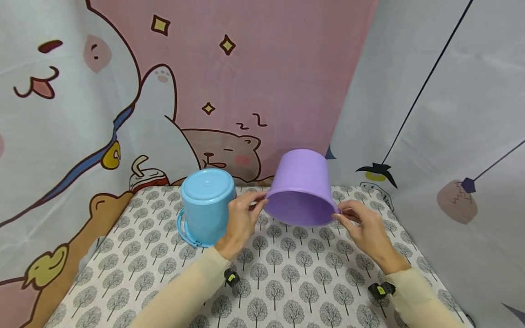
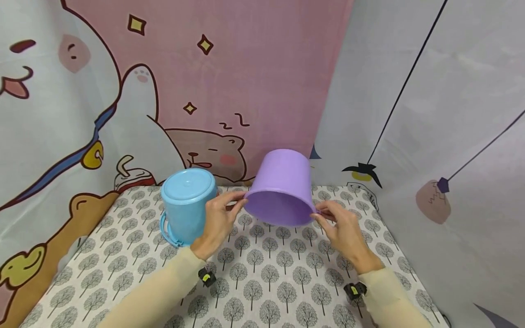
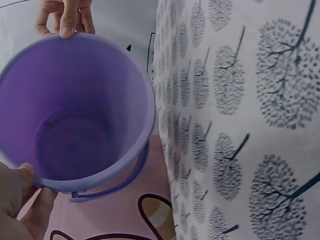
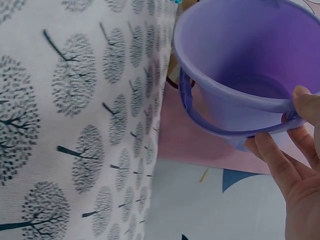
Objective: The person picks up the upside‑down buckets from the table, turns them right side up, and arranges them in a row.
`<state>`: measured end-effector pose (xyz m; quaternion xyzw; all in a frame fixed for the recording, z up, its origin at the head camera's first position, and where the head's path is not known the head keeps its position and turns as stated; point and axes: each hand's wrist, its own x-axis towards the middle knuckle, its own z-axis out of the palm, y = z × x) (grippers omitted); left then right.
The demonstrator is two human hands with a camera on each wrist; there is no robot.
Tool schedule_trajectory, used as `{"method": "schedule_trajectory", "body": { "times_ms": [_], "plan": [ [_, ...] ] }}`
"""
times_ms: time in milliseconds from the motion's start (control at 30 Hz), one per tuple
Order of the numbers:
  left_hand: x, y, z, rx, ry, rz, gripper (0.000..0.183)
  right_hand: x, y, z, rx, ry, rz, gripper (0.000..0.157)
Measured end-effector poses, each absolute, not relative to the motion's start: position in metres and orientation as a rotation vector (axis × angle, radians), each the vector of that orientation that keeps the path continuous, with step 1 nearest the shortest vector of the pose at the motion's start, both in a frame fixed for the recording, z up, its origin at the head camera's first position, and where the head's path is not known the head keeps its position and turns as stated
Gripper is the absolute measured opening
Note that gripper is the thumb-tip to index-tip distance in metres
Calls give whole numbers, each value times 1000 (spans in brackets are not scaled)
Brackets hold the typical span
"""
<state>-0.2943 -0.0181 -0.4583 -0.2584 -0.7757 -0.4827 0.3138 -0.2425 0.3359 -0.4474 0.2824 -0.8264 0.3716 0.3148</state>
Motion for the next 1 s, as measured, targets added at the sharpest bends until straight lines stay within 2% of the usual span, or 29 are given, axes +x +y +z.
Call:
{"method": "schedule_trajectory", "body": {
  "times_ms": [367, 600, 1000],
  "plan": [
    [-290, -19, -434, -667, -2106, -1203, 27, -244, 340, -428, 664, -2154, 1025, 40],
    [-289, -18, -415, -680, -2120, -1287, 27, -242, 342, -416, 618, -2159, 1026, 33],
    [-292, -16, -398, -660, -2188, -1236, 30, -238, 339, -399, 443, -2253, 1055, 35]
  ]
}}
